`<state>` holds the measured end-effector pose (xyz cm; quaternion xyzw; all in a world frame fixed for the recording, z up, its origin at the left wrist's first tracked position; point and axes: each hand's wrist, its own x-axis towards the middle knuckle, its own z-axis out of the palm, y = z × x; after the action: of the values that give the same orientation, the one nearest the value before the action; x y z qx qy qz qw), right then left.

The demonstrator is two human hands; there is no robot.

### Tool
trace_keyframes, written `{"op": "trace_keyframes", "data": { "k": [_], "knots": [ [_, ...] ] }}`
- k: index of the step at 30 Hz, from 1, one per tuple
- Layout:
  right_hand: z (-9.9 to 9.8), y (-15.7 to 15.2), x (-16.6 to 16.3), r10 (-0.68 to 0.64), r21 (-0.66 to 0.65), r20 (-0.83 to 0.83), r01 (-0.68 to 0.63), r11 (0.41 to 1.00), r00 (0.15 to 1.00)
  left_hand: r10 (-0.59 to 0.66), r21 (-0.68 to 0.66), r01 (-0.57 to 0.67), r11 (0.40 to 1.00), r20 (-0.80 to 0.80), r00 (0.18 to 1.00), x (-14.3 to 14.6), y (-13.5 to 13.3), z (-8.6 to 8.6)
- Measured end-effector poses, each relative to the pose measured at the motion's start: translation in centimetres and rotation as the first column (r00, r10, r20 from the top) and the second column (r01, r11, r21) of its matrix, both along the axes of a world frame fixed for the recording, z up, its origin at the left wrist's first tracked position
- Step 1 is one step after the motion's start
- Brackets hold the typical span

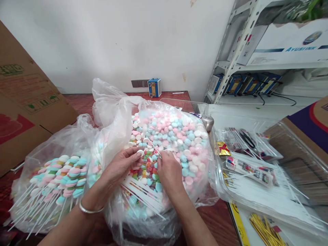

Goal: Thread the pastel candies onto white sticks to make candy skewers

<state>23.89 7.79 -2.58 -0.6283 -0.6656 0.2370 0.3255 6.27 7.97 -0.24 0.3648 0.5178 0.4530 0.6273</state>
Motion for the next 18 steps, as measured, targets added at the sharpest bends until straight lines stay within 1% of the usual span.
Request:
{"op": "trace_keyframes", "data": {
  "k": [2,4,7,9,11,14,16,18],
  "knots": [
    [-0.2,0.8,-0.9,-0.025,-0.023,0.034,0.026,0.999,0.999,0.024,-0.005,-0.024,1.0,0.063,0.998,-0.2,-0.5,-0.2],
    [-0.3,1.4,-1.3,-0.044,-0.039,0.027,0.045,0.998,0.999,0.037,-0.024,-0.035,0.999,0.116,0.992,-0.3,-0.8,-0.2],
    [-0.2,1.7,-1.0,-0.033,-0.054,-0.067,0.029,0.998,0.997,0.067,-0.07,-0.055,0.996,0.186,0.98,-0.3,-1.1,-0.1],
    [0.0,1.3,-0.3,0.016,-0.081,-0.185,-0.032,0.996,0.983,0.111,-0.098,-0.091,0.991,0.218,0.97,-0.1,-1.2,0.0],
    [0.3,0.5,0.3,0.081,-0.12,-0.336,-0.127,0.985,0.939,0.134,-0.102,-0.111,0.989,0.246,0.96,0.1,-1.2,0.0],
    [0.8,-1.0,0.7,0.132,-0.168,-0.541,-0.261,0.951,0.83,0.092,-0.054,-0.08,0.995,0.279,0.956,0.7,-1.2,-0.2],
    [1.1,-1.9,0.7,0.132,-0.181,-0.629,-0.31,0.933,0.766,0.054,-0.024,-0.049,0.999,0.294,0.954,1.1,-1.2,-0.2],
    [1.4,-2.5,0.4,0.125,-0.173,-0.683,-0.325,0.93,0.72,0.025,-0.011,-0.023,1.0,0.302,0.953,1.4,-1.3,-0.2]
  ]
}}
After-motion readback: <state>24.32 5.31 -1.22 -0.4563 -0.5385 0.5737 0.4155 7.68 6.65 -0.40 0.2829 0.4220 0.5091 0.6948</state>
